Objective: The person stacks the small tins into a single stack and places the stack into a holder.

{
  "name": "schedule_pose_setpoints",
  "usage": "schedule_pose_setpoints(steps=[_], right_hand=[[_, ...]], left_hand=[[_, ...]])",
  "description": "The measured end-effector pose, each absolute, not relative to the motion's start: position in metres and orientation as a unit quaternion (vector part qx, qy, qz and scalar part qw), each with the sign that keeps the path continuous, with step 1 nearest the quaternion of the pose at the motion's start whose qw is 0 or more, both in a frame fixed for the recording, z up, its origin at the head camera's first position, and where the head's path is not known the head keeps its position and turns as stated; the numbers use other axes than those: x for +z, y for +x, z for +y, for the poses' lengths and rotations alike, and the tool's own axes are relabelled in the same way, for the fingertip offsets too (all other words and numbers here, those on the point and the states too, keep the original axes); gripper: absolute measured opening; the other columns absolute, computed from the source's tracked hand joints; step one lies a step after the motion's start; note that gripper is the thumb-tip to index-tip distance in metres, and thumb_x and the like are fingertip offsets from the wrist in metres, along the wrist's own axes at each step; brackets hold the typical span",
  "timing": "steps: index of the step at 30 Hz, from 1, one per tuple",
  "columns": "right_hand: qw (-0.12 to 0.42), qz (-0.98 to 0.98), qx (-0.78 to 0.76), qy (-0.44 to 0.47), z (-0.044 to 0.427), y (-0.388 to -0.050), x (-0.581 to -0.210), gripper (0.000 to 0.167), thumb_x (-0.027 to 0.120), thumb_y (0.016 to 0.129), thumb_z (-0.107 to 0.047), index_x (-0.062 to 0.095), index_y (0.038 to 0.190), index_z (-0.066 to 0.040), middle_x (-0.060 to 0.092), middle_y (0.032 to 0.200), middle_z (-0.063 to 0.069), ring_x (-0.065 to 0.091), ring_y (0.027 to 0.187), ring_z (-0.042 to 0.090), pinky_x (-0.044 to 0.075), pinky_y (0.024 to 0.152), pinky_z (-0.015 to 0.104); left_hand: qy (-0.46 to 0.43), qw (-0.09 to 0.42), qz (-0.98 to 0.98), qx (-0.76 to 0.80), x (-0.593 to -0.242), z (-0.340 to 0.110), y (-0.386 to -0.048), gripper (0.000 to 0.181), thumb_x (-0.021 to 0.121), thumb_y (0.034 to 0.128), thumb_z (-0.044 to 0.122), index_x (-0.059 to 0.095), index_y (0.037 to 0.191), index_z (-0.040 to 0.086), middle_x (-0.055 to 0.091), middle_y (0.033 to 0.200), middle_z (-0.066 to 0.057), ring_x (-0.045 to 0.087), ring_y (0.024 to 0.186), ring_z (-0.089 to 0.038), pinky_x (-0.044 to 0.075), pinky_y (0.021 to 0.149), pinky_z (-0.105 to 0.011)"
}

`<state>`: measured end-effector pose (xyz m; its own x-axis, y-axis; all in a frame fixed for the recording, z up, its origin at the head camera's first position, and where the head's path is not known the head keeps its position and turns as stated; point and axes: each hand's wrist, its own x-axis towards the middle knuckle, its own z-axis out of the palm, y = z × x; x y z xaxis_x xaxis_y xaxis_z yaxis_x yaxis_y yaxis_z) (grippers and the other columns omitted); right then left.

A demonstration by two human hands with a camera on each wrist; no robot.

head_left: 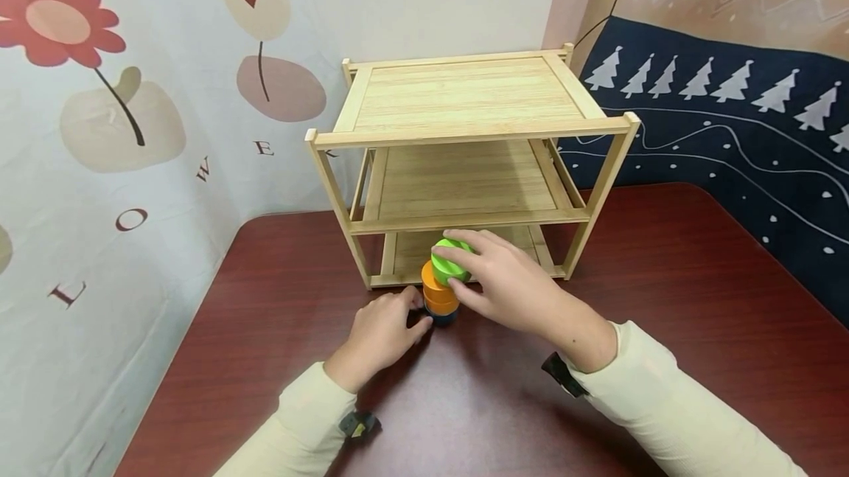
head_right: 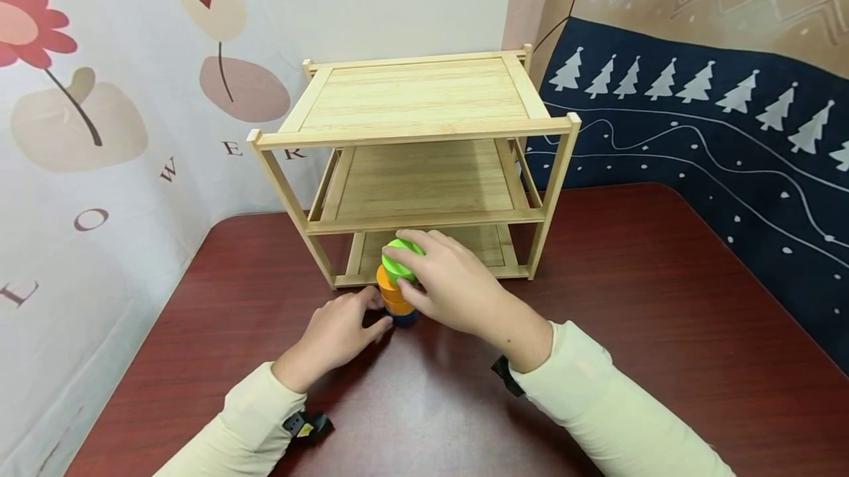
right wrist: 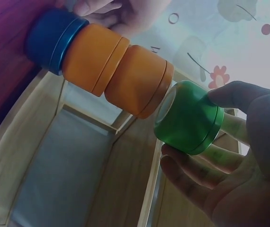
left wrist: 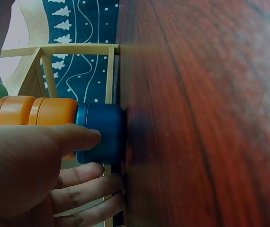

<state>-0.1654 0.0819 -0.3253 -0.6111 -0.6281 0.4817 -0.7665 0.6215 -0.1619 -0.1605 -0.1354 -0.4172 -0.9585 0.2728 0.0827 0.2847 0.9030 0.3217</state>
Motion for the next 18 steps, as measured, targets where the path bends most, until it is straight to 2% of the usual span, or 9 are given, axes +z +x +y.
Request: schedule_pose_setpoints(steps=[9,18], right_hand=[[0.201,-0.873,0.18,0.408,0.0764,-0.1691,-0.3278,0.04,0.071,0.091,-0.019,0.066,0.13,-0.013,0.062,0.135,0.015,0.063,0.121,0.03,0.052,0.099,0.043],[0.193,-0.877,0.17,0.407,0.0727,-0.1717,-0.3295,0.04,0.071,0.091,-0.02,0.065,0.13,-0.013,0.061,0.136,0.015,0.063,0.121,0.03,0.051,0.101,0.043]], left_hand=[[-0.152,0.031,-0.973,-0.171,-0.418,-0.1363,-0.1597,0.028,0.076,0.0878,0.037,0.065,0.105,0.018,0.073,0.096,0.002,0.07,0.08,-0.021,0.052,0.058,-0.039],[-0.153,0.045,-0.973,-0.167,-0.4164,-0.1355,-0.1586,0.028,0.076,0.0868,0.039,0.065,0.103,0.019,0.072,0.091,0.001,0.07,0.08,-0.023,0.052,0.059,-0.042]])
